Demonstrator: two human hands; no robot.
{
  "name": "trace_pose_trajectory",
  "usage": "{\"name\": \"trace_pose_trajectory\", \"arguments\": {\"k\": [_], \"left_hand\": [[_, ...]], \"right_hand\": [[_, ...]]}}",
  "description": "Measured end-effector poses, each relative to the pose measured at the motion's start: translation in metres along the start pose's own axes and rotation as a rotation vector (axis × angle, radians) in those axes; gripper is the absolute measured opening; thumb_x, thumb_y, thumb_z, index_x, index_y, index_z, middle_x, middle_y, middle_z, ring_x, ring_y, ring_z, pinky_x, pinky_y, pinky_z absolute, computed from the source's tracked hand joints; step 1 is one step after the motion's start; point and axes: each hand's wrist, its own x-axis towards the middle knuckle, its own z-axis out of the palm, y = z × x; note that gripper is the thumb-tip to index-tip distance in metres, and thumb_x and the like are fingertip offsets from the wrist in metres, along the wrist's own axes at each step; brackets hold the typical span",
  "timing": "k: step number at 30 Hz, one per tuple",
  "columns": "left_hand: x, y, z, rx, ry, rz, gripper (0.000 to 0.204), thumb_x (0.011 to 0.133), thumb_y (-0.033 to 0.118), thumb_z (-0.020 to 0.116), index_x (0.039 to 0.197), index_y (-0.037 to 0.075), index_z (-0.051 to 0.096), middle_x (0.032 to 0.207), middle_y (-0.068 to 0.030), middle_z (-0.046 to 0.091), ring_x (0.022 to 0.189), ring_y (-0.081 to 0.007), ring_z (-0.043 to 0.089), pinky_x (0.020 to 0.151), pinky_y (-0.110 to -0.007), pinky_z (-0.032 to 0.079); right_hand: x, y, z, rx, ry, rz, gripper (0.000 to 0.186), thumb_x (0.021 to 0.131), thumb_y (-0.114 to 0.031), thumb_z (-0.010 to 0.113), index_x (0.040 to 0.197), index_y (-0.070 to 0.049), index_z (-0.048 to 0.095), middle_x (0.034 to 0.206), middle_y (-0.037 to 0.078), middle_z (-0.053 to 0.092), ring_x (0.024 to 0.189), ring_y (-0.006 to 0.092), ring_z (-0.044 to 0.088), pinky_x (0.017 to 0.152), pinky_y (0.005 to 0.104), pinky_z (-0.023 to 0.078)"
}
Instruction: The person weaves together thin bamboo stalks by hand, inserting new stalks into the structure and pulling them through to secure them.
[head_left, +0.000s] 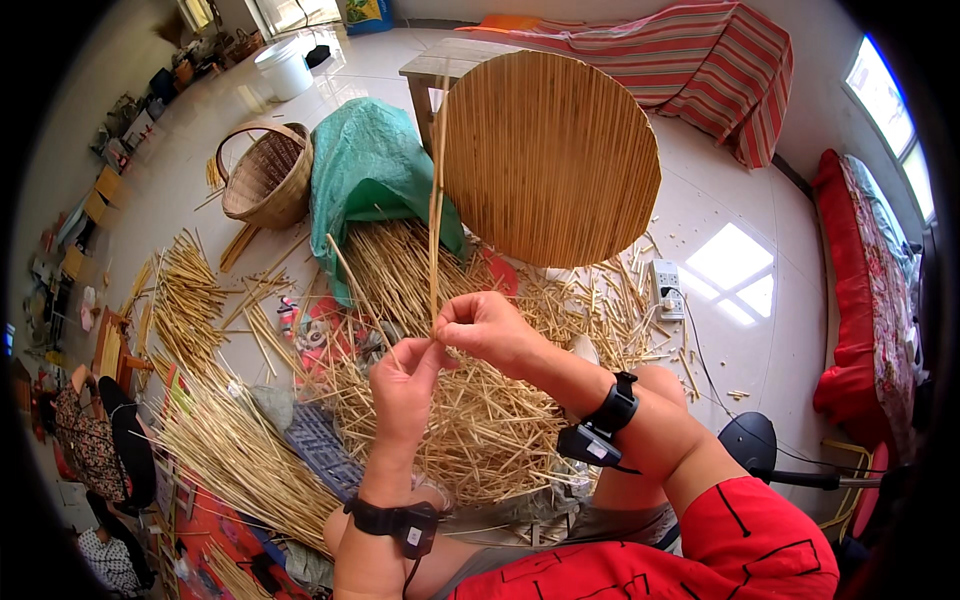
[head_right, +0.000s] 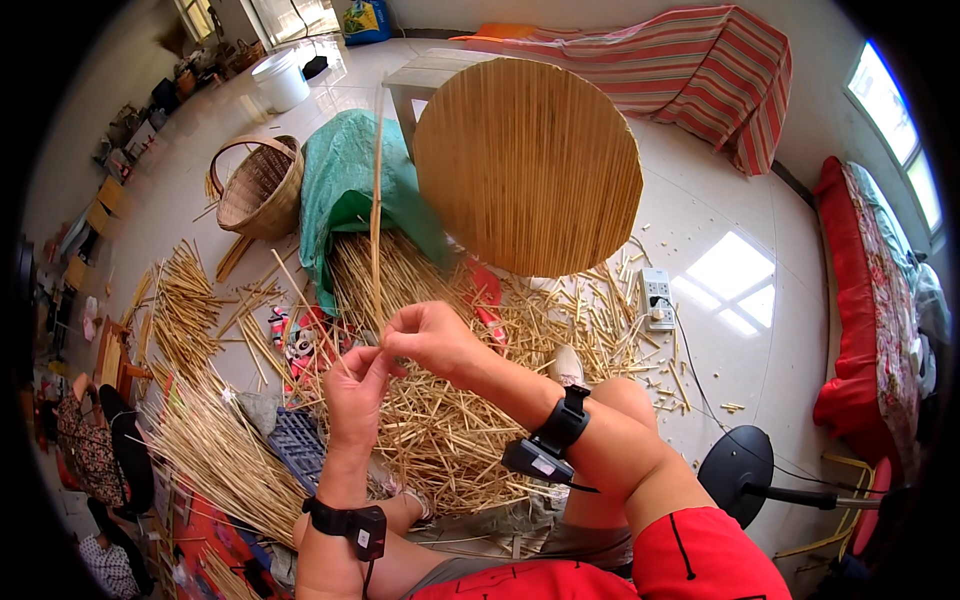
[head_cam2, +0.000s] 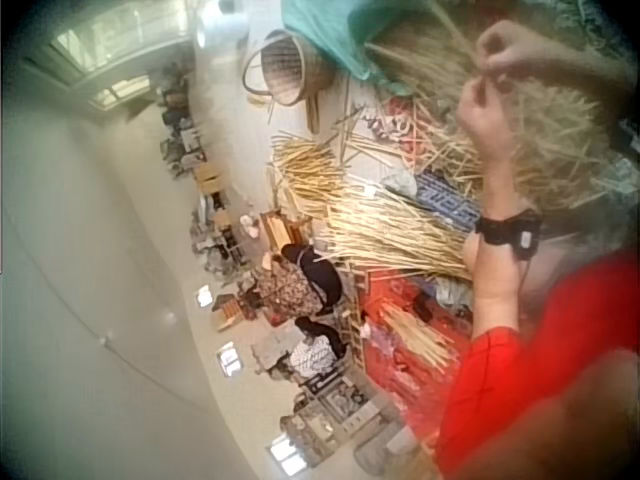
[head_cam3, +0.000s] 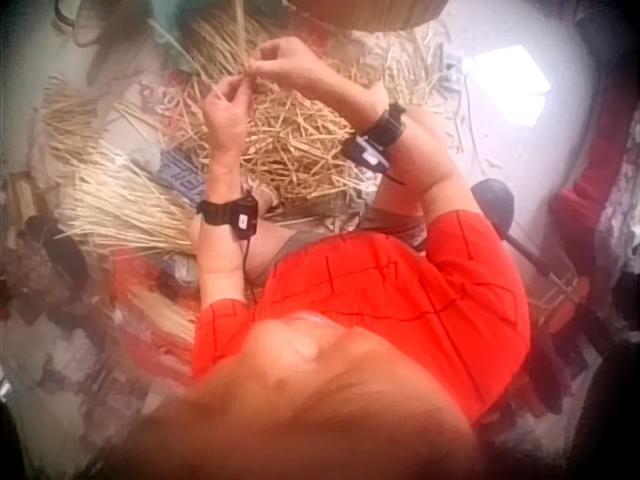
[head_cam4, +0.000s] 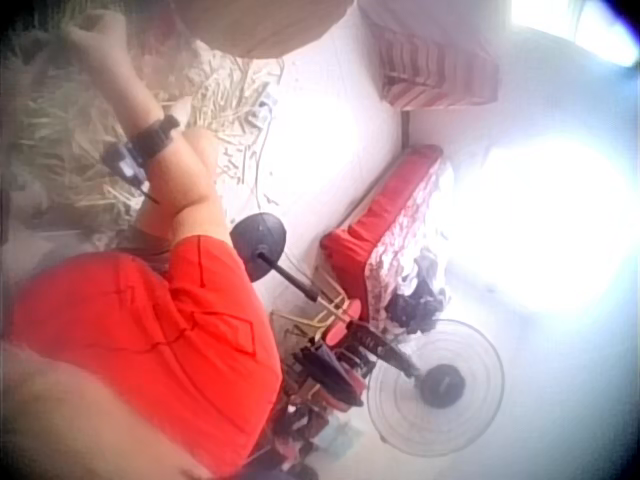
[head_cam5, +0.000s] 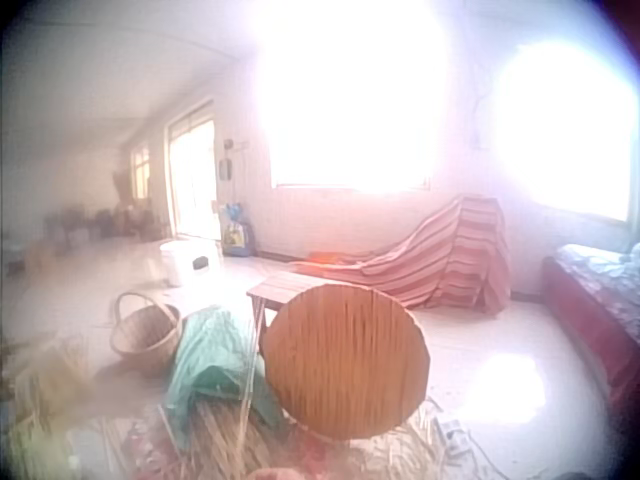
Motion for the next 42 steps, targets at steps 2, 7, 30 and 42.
{"name": "trace_pose_trajectory", "arguments": {"k": [2, 7, 30, 42], "left_hand": [[-0.001, 0.001, 0.0, 0.0, -0.021, -0.011, 0.014, 0.092, 0.015, 0.06, 0.089, 0.001, 0.063, 0.072, -0.0022, 0.066, 0.051, 0.0012, 0.04, 0.046, -0.015, 0.028], [-0.002, 0.013, 0.0, -0.116, -0.093, -0.076, 0.016, 0.094, 0.015, 0.057, 0.092, 0.001, 0.063, 0.072, -0.006, 0.066, 0.046, 0.0011, 0.037, 0.043, -0.014, 0.025], [-0.002, 0.011, -0.003, -0.096, -0.199, -0.034, 0.023, 0.098, 0.019, 0.046, 0.095, 0.002, 0.062, 0.073, -0.008, 0.066, 0.044, -0.0004, 0.035, 0.041, -0.015, 0.026], [-0.001, 0.006, 0.0, -0.127, -0.155, -0.034, 0.023, 0.098, 0.017, 0.046, 0.097, 0.002, 0.063, 0.073, -0.0069, 0.065, 0.044, -0.0013, 0.035, 0.042, -0.015, 0.027]], "right_hand": [[0.0, -0.001, -0.002, -0.007, -0.013, 0.006, 0.011, 0.081, -0.013, 0.064, 0.077, -0.003, 0.062, 0.067, -0.003, 0.056, 0.056, 0.0024, 0.045, 0.049, 0.0199, 0.033], [-0.001, -0.008, -0.003, 0.094, -0.079, 0.056, 0.009, 0.081, -0.012, 0.064, 0.078, -0.004, 0.061, 0.067, -0.003, 0.056, 0.055, 0.0023, 0.045, 0.048, 0.0192, 0.033], [0.003, 0.003, -0.007, 0.129, -0.096, 0.122, 0.018, 0.083, -0.019, 0.063, 0.08, -0.002, 0.06, 0.07, 0.003, 0.06, 0.055, 0.0083, 0.051, 0.048, 0.0227, 0.038], [0.005, -0.005, -0.019, -1.091, -0.024, 0.054, 0.021, 0.081, -0.019, 0.061, 0.094, -0.003, 0.068, 0.089, 0.016, 0.067, 0.08, 0.0315, 0.065, 0.066, 0.0407, 0.051]]}}
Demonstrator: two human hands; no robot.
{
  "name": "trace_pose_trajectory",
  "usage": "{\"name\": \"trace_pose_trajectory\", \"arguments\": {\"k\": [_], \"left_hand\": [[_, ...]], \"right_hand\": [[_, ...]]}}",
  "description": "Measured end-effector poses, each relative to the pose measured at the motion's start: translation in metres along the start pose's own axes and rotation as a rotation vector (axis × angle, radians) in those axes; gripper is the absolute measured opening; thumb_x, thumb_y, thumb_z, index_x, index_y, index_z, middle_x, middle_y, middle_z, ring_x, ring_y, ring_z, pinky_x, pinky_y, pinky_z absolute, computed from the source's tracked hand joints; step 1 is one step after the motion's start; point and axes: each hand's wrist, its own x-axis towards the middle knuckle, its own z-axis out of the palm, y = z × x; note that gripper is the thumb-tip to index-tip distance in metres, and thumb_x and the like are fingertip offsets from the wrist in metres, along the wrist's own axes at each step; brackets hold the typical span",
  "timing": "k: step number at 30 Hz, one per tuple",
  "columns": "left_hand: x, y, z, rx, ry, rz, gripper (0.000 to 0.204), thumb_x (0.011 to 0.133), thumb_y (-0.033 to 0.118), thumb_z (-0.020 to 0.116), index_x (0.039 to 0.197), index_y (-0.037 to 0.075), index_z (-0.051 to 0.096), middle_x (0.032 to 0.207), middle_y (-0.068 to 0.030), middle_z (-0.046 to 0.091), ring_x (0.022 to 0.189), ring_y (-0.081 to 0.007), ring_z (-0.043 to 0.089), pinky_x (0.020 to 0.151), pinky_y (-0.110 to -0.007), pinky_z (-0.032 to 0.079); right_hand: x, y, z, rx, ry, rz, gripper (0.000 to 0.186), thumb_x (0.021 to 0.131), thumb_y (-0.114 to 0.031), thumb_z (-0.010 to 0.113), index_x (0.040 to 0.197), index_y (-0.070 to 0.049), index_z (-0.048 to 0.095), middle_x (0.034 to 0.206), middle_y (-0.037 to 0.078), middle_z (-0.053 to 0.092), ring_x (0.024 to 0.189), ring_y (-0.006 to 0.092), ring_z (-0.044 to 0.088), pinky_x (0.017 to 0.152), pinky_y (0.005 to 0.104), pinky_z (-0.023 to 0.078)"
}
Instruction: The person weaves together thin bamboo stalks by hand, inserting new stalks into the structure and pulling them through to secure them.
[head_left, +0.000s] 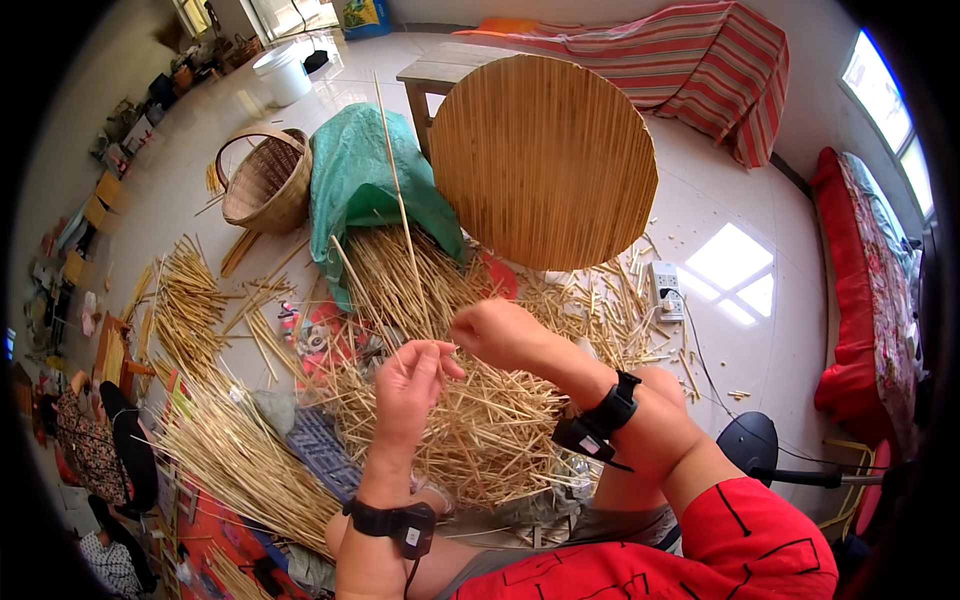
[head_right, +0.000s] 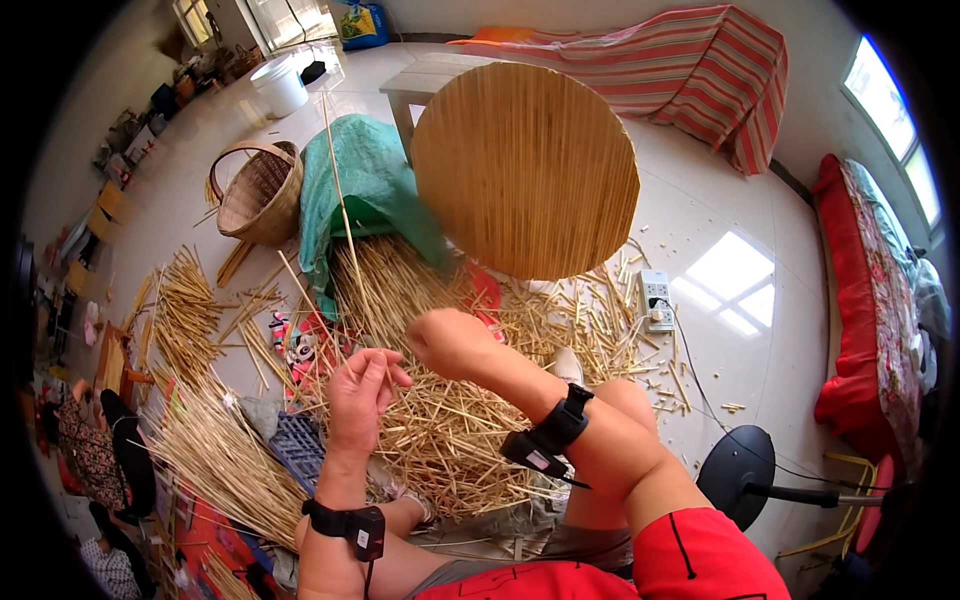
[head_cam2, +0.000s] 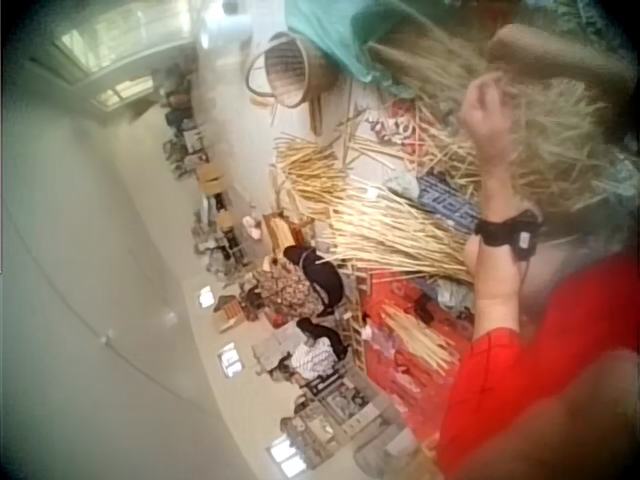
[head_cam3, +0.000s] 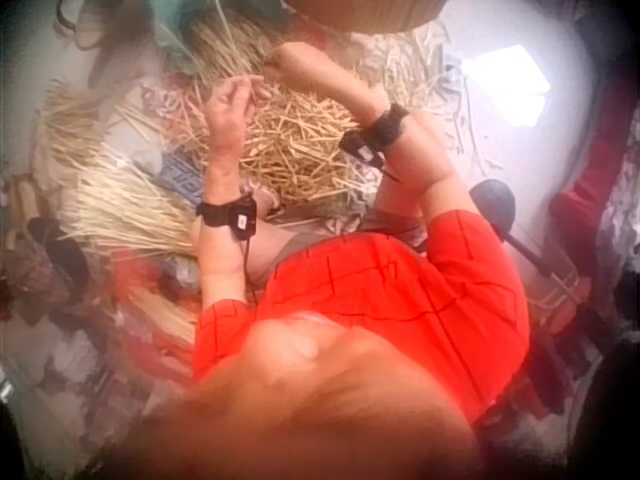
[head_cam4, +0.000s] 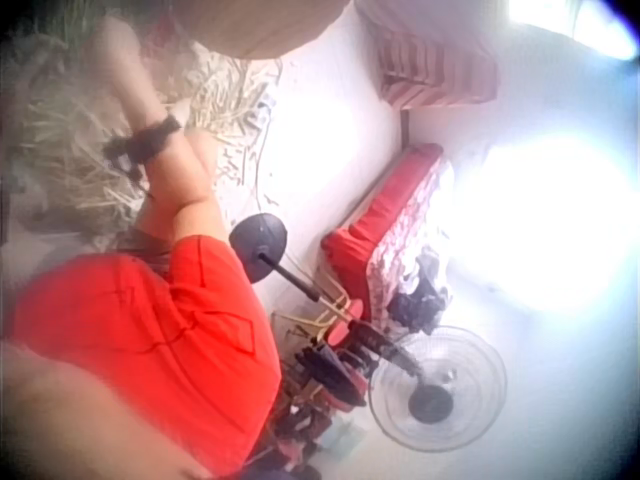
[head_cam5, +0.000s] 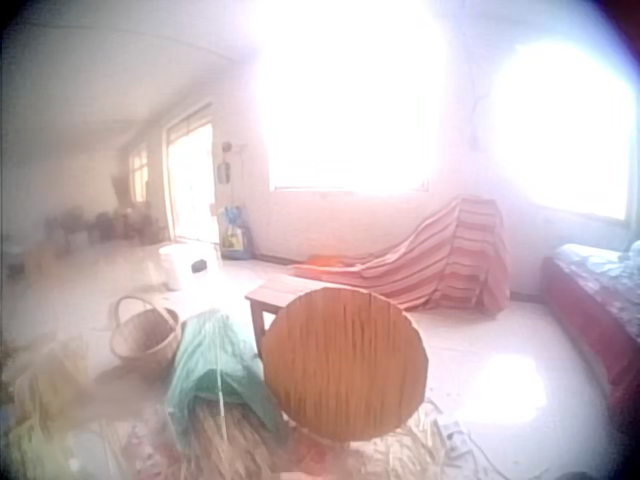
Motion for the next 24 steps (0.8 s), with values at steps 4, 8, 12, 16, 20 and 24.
{"name": "trace_pose_trajectory", "arguments": {"k": [4, 8, 12, 16, 20, 24], "left_hand": [[0.0, -0.008, 0.005, 0.035, -0.001, -0.11, 0.021, 0.096, 0.018, 0.051, 0.101, 0.001, 0.063, 0.077, -0.006, 0.066, 0.049, -0.001, 0.038, 0.046, -0.016, 0.03], [0.002, -0.009, 0.009, 0.101, 0.144, -0.07, 0.023, 0.094, 0.018, 0.057, 0.105, -0.001, 0.063, 0.091, -0.0057, 0.067, 0.069, -0.0039, 0.052, 0.063, -0.018, 0.041], [0.014, -0.014, -0.008, 0.117, 0.364, 0.154, 0.025, 0.092, 0.018, 0.059, 0.111, 0.001, 0.062, 0.09, -0.0011, 0.065, 0.048, 0.0017, 0.035, 0.043, -0.016, 0.025], [0.01, 0.008, -0.012, -0.045, 0.321, 0.082, 0.024, 0.09, 0.015, 0.062, 0.109, 0.0, 0.063, 0.083, 0.0, 0.065, 0.052, 0.001, 0.038, 0.045, -0.016, 0.025], [0.008, -0.001, -0.02, -0.005, 0.328, 0.149, 0.017, 0.09, 0.014, 0.062, 0.101, 0.001, 0.065, 0.08, -0.0004, 0.065, 0.052, 0.0012, 0.037, 0.045, -0.015, 0.024], [0.01, -0.006, -0.014, 0.081, 0.291, 0.088, 0.014, 0.09, 0.014, 0.062, 0.097, 0.001, 0.065, 0.078, 0.0003, 0.064, 0.057, 0.0005, 0.042, 0.05, -0.016, 0.028]], "right_hand": [[-0.003, -0.024, -0.01, 1.042, 0.216, -0.189, 0.023, 0.095, -0.02, 0.053, 0.099, 0.0, 0.064, 0.08, 0.006, 0.065, 0.067, 0.0065, 0.055, 0.06, 0.0236, 0.047], [0.004, -0.011, -0.001, 0.895, 0.22, -0.198, 0.019, 0.094, -0.018, 0.056, 0.098, 0.0, 0.062, 0.079, 0.001, 0.064, 0.066, 0.005, 0.053, 0.059, 0.0214, 0.046], [-0.004, -0.01, 0.011, 0.68, 0.024, -0.223, 0.018, 0.089, -0.017, 0.059, 0.09, 0.0, 0.063, 0.072, 0.005, 0.064, 0.063, 0.0115, 0.056, 0.06, 0.0284, 0.047], [-0.014, -0.011, 0.025, 0.531, -0.164, -0.257, 0.018, 0.085, -0.017, 0.062, 0.089, 0.001, 0.064, 0.073, 0.009, 0.064, 0.066, 0.0147, 0.059, 0.063, 0.0313, 0.048], [-0.015, -0.023, 0.017, 0.432, -0.173, -0.274, 0.017, 0.084, -0.012, 0.062, 0.094, 0.002, 0.064, 0.076, 0.008, 0.065, 0.072, 0.0113, 0.059, 0.066, 0.0283, 0.048], [-0.005, -0.013, 0.011, 0.651, 0.127, -0.264, 0.016, 0.082, -0.012, 0.061, 0.09, 0.002, 0.064, 0.076, 0.008, 0.066, 0.069, 0.014, 0.061, 0.063, 0.0285, 0.049]]}}
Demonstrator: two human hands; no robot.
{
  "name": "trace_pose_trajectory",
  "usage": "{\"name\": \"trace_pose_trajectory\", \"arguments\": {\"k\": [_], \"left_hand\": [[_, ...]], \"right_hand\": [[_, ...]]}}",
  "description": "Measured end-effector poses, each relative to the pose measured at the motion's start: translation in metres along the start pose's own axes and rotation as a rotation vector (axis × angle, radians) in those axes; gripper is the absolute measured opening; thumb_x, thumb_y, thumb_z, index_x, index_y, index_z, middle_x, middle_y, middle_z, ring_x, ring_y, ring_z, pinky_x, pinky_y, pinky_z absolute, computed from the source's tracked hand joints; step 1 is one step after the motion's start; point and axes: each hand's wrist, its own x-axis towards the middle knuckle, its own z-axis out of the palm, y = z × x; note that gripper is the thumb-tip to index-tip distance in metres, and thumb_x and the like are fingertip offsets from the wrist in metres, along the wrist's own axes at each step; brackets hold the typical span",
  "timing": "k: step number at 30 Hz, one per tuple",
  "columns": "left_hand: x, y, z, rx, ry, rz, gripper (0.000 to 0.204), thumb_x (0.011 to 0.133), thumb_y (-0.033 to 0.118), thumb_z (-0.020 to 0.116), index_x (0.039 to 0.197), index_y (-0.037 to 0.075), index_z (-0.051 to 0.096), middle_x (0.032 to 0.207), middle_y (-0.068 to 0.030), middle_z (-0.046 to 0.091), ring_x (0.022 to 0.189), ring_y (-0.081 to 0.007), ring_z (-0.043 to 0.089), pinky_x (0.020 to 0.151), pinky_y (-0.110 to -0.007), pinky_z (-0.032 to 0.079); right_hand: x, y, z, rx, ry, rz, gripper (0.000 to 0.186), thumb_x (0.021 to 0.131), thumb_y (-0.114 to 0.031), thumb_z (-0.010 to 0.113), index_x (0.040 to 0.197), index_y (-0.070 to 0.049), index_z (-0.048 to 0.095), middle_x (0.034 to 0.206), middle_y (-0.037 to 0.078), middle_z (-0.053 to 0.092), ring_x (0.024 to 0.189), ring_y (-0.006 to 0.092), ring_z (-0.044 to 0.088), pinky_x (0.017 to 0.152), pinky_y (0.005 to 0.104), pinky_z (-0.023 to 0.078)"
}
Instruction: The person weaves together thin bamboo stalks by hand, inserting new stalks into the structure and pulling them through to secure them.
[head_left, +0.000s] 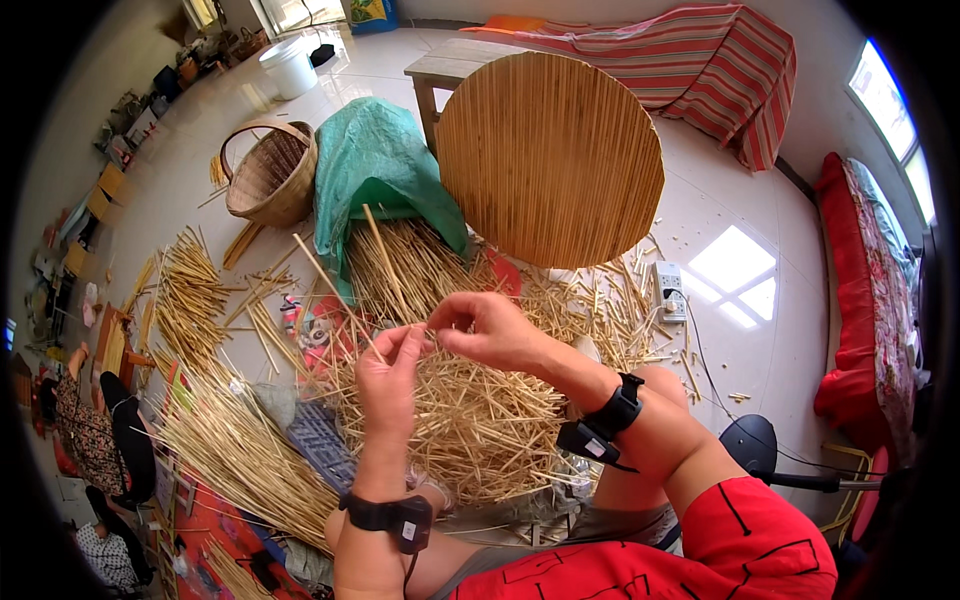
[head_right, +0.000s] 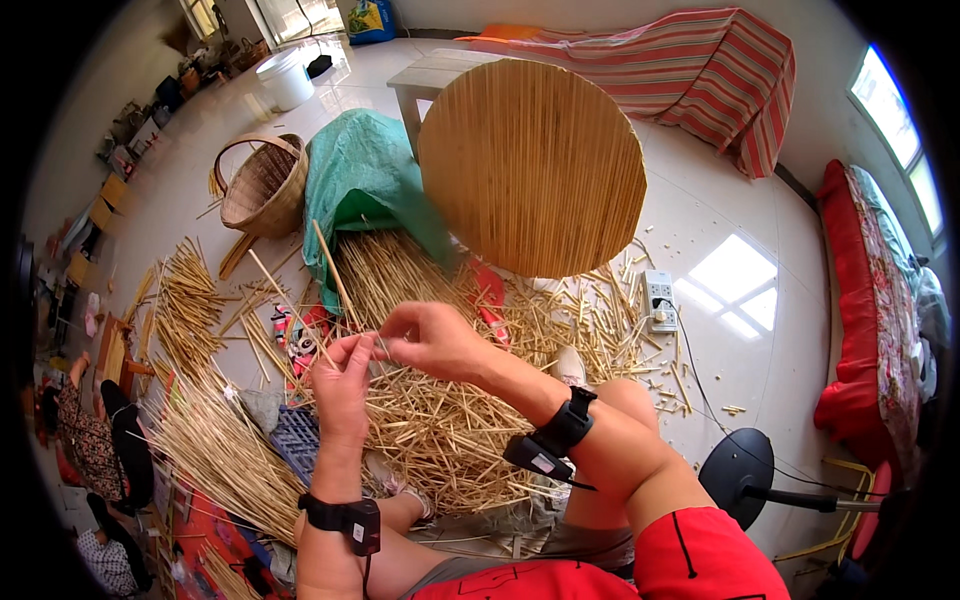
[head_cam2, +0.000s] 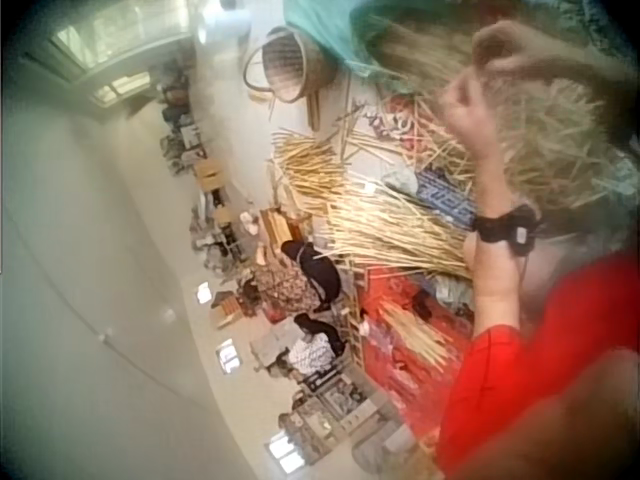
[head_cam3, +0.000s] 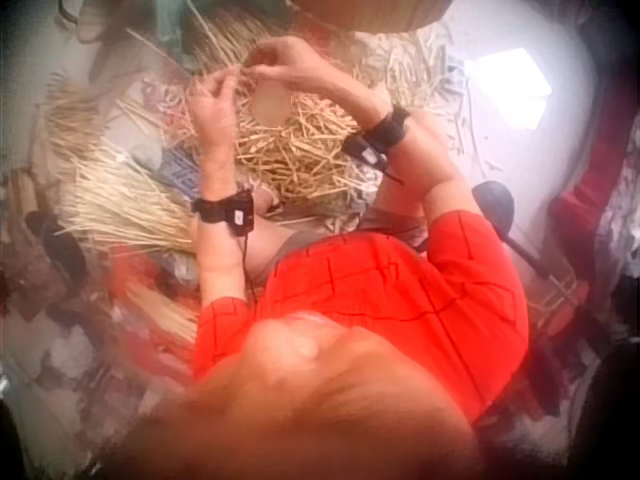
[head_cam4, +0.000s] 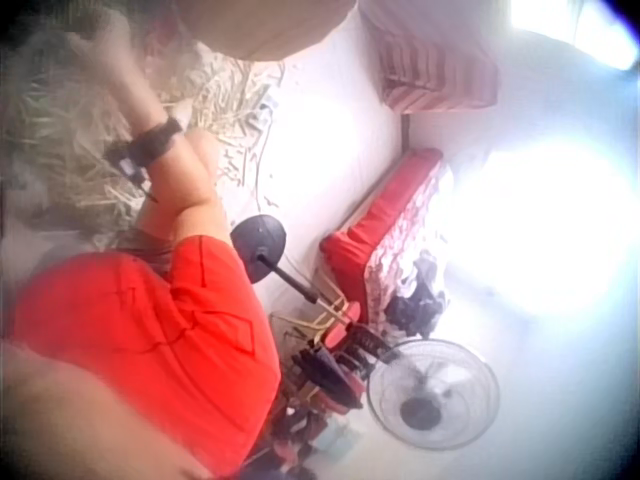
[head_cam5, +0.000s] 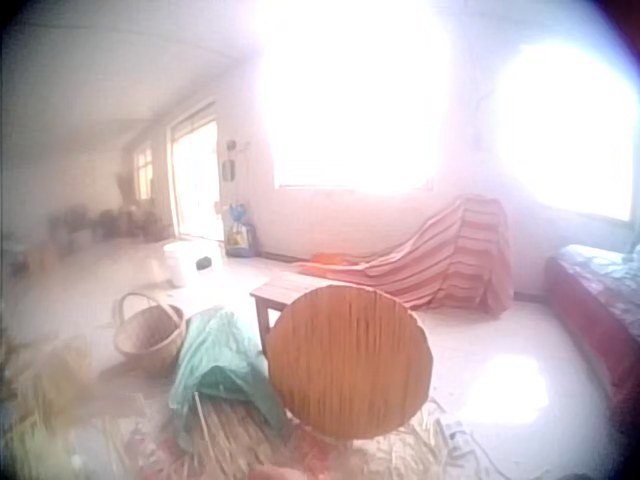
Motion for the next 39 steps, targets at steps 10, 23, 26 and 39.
{"name": "trace_pose_trajectory", "arguments": {"k": [10, 23, 26, 39], "left_hand": [[-0.01, 0.005, 0.007, 0.022, -0.132, -0.102, 0.013, 0.09, 0.01, 0.061, 0.092, -0.002, 0.066, 0.077, -0.0006, 0.064, 0.071, -0.005, 0.056, 0.064, -0.019, 0.043], [-0.005, 0.003, 0.006, 0.114, -0.052, -0.079, 0.018, 0.088, 0.014, 0.065, 0.097, -0.001, 0.066, 0.077, 0.002, 0.061, 0.069, -0.004, 0.054, 0.062, -0.018, 0.041], [-0.003, 0.012, 0.007, 0.039, 0.063, 0.021, 0.016, 0.087, 0.012, 0.066, 0.096, -0.001, 0.065, 0.079, 0.0015, 0.061, 0.072, -0.0042, 0.054, 0.063, -0.018, 0.043], [-0.002, 0.017, -0.008, -0.069, 0.064, 0.043, 0.013, 0.087, 0.008, 0.065, 0.094, -0.002, 0.063, 0.083, -0.0022, 0.064, 0.076, -0.0071, 0.058, 0.071, -0.02, 0.047]], "right_hand": [[-0.001, -0.015, -0.001, 0.212, 0.075, 0.059, 0.009, 0.085, -0.007, 0.059, 0.085, 0.002, 0.06, 0.069, 0.002, 0.061, 0.062, 0.0057, 0.056, 0.054, 0.0212, 0.045], [0.0, 0.0, 0.006, 0.061, 0.133, -0.048, 0.013, 0.085, -0.011, 0.061, 0.09, 0.0, 0.058, 0.075, 0.007, 0.061, 0.069, 0.0139, 0.058, 0.062, 0.0279, 0.047], [-0.003, -0.009, 0.008, -0.013, 0.107, -0.045, 0.014, 0.085, -0.012, 0.062, 0.092, -0.001, 0.056, 0.075, 0.011, 0.06, 0.069, 0.0193, 0.059, 0.063, 0.0313, 0.047], [-0.009, -0.01, 0.032, 0.013, 0.125, -0.093, 0.012, 0.085, -0.007, 0.063, 0.092, 0.0, 0.056, 0.075, 0.012, 0.062, 0.068, 0.016, 0.061, 0.062, 0.0301, 0.049]]}}
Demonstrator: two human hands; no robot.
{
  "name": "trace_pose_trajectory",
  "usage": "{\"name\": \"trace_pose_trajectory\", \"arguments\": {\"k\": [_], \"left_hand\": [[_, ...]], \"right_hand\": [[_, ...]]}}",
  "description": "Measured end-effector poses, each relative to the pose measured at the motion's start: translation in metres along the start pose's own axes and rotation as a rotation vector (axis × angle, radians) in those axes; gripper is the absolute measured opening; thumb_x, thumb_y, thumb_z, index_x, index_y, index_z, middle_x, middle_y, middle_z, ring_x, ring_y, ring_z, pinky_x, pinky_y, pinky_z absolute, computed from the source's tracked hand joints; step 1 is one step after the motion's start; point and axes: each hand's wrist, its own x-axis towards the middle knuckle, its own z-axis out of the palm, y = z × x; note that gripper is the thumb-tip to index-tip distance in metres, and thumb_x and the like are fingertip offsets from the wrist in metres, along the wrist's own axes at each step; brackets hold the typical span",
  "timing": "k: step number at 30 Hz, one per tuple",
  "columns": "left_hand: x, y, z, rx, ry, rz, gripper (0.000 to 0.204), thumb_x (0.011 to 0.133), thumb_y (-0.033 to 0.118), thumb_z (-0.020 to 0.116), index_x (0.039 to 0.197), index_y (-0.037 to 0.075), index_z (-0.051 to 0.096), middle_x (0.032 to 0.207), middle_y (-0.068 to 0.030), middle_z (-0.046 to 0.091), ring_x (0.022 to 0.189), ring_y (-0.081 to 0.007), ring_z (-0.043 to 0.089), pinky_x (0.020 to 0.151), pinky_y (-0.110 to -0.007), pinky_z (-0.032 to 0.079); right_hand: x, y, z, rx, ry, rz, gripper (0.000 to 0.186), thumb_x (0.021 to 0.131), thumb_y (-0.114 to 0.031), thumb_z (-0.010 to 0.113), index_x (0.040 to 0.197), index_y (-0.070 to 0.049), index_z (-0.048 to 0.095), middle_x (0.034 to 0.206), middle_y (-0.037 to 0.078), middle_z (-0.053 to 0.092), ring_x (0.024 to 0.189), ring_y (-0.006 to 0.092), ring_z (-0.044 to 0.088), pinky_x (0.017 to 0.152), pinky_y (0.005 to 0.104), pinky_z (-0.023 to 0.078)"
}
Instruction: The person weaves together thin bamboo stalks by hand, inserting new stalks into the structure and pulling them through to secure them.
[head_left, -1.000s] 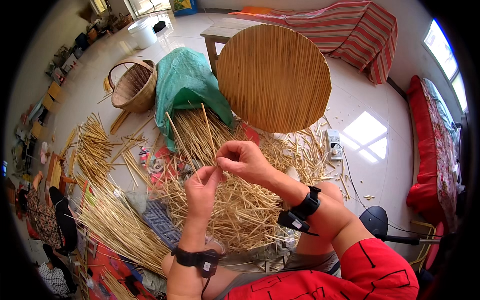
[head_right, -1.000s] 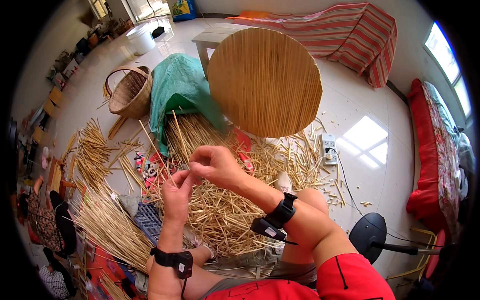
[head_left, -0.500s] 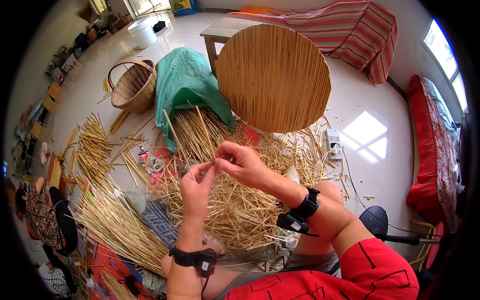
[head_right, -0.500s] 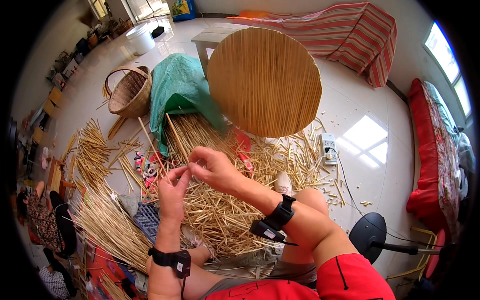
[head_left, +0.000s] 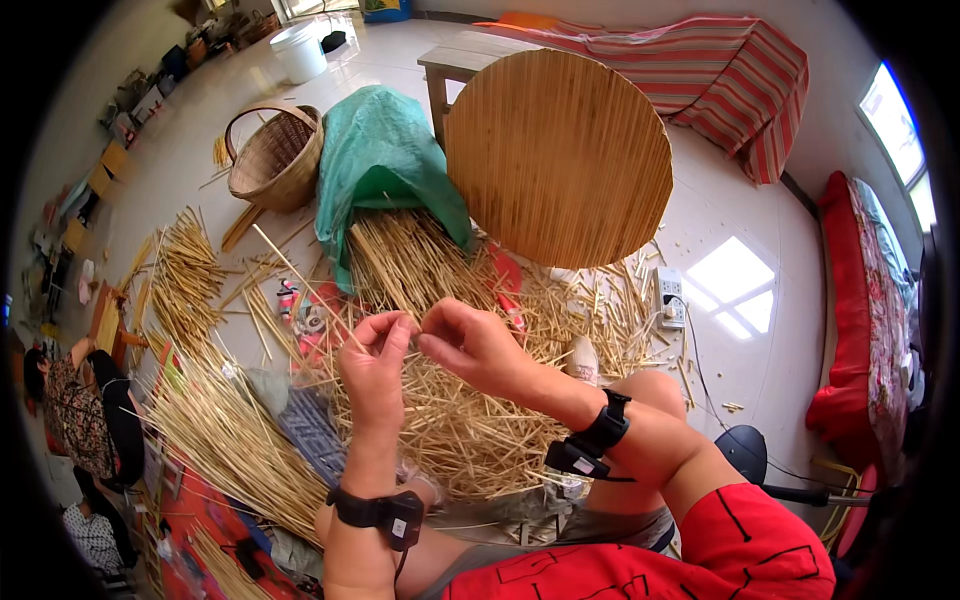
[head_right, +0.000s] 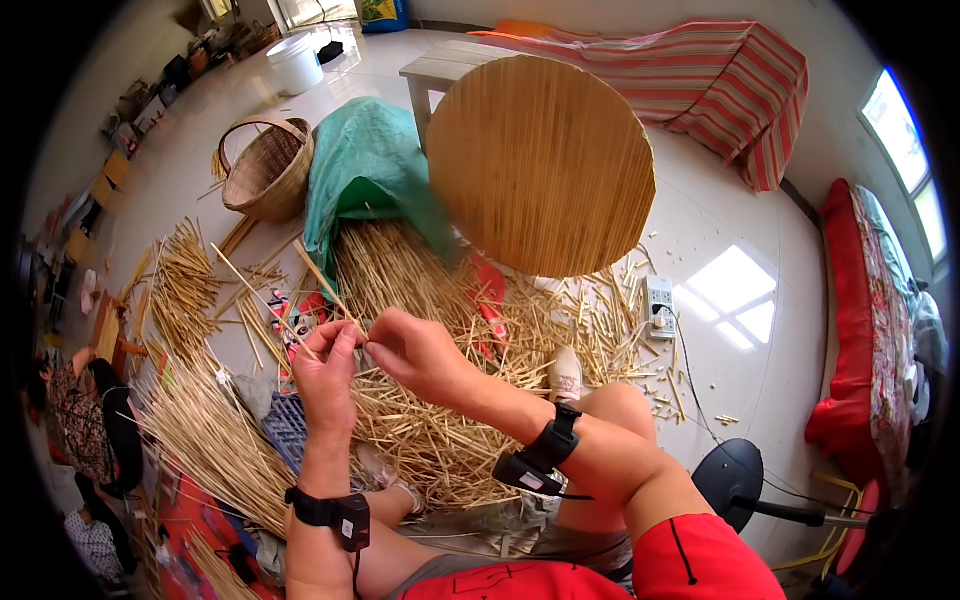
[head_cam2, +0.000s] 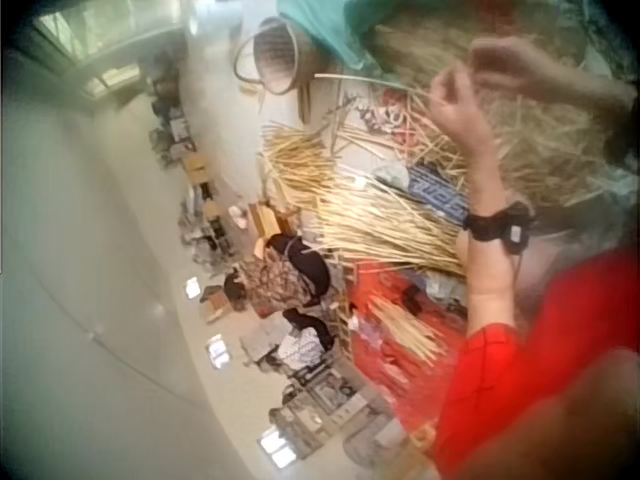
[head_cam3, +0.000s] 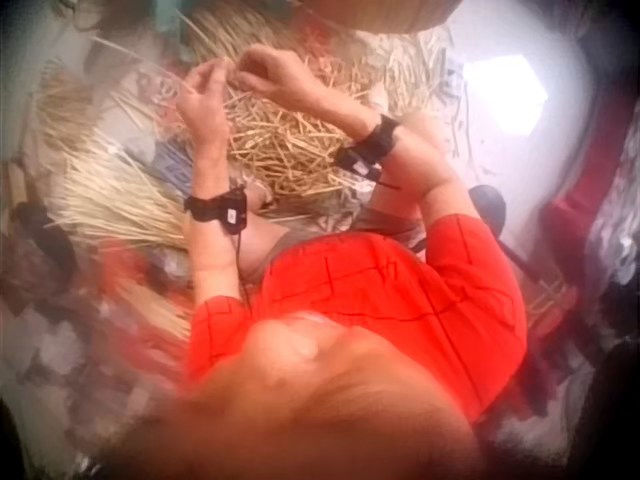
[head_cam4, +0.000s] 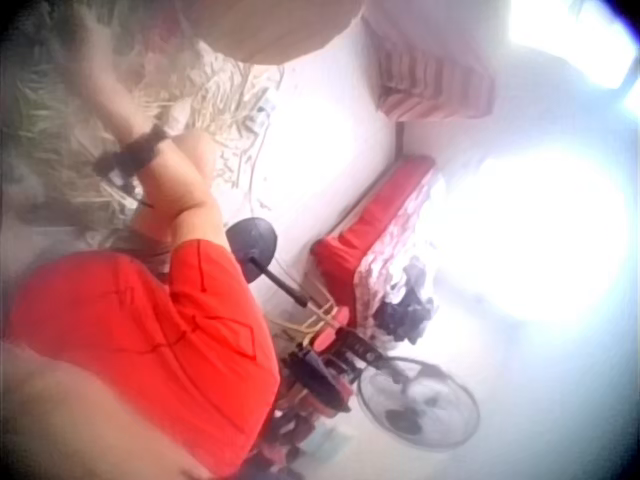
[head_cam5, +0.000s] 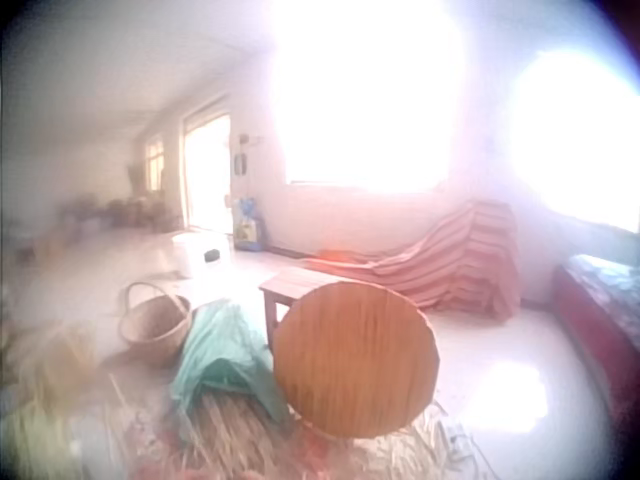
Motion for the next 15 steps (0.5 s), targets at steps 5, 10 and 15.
{"name": "trace_pose_trajectory", "arguments": {"k": [5, 10, 15], "left_hand": [[0.001, 0.003, -0.005, 0.034, -0.035, -0.005, 0.011, 0.086, 0.006, 0.064, 0.093, -0.002, 0.063, 0.083, -0.0013, 0.063, 0.076, -0.0054, 0.057, 0.069, -0.018, 0.045], [0.0, 0.005, -0.006, -0.022, -0.057, 0.016, 0.008, 0.085, 0.004, 0.063, 0.092, -0.001, 0.062, 0.084, 0.0, 0.062, 0.075, -0.0038, 0.056, 0.066, -0.017, 0.044], [-0.005, 0.015, -0.005, -0.043, -0.059, 0.063, 0.007, 0.085, 0.001, 0.06, 0.091, -0.001, 0.061, 0.083, -0.0002, 0.062, 0.074, -0.0041, 0.055, 0.066, -0.017, 0.043]], "right_hand": [[0.003, -0.001, 0.002, 0.054, 0.032, -0.029, 0.011, 0.086, -0.006, 0.064, 0.092, 0.001, 0.059, 0.074, 0.006, 0.061, 0.067, 0.0088, 0.056, 0.061, 0.0257, 0.047], [0.002, -0.008, 0.004, -0.019, 0.088, -0.1, 0.012, 0.084, -0.006, 0.068, 0.091, 0.002, 0.063, 0.076, 0.004, 0.063, 0.067, 0.0066, 0.056, 0.058, 0.0236, 0.047], [0.001, -0.018, 0.006, -0.169, 0.164, -0.277, 0.012, 0.079, -0.004, 0.071, 0.088, 0.001, 0.065, 0.075, 0.008, 0.064, 0.065, 0.0099, 0.059, 0.056, 0.0253, 0.048]]}}
